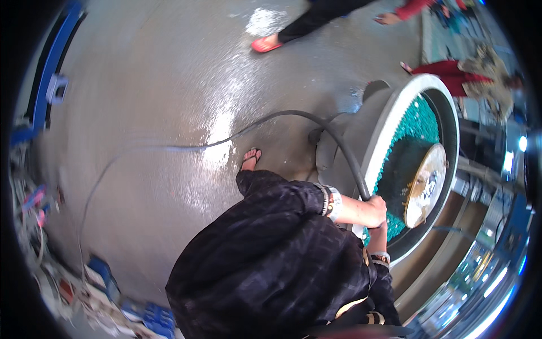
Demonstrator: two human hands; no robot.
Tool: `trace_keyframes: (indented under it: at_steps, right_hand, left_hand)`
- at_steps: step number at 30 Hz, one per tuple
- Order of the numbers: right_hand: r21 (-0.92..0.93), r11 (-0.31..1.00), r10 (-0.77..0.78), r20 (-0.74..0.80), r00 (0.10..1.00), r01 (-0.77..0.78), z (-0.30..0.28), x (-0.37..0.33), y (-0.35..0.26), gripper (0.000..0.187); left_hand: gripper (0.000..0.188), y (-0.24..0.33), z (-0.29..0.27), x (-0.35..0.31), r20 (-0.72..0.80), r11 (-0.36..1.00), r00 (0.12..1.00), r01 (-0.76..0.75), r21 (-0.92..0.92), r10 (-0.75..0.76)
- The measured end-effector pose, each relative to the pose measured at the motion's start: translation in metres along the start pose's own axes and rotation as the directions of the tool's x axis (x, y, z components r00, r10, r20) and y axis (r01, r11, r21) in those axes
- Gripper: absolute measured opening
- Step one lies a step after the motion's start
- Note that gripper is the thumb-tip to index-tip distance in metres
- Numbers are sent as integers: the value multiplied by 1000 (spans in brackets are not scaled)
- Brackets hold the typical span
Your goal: The person uses a handheld blower to clean green plastic pellets on a rotating drum, removing debris by hand. The person then fills a white bucket with water using the same blower nozzle.
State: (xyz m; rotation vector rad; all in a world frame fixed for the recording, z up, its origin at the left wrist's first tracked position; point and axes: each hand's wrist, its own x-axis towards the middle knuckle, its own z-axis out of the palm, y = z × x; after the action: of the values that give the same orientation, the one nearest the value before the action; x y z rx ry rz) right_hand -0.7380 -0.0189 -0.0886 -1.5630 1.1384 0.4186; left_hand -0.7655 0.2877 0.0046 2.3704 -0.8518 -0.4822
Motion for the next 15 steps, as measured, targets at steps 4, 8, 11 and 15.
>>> trace_keyframes:
  at_steps: [4, 8, 11, 15]
  right_hand:
    - [53, 998, -23, -92, 995, 28, -8, 38, 10, 24]
    - [80, 987, -121, -224, 967, 142, 27, 5, 10, 22]
    - [59, 991, -109, -173, 979, 120, 28, 12, 18, 27]
    - [-177, 979, -115, -50, 992, 105, 17, 37, 25, 20]
  left_hand:
    - [19, -4, -6, -14, -48, 992, 993, -108, -72, 105]
    - [18, -5, -22, -21, 13, 995, 996, -84, -46, 84]
    - [18, -1, -20, -18, 44, 999, 998, -52, -8, 52]
    - [24, 7, -16, -4, 115, 999, 993, -29, 25, 26]
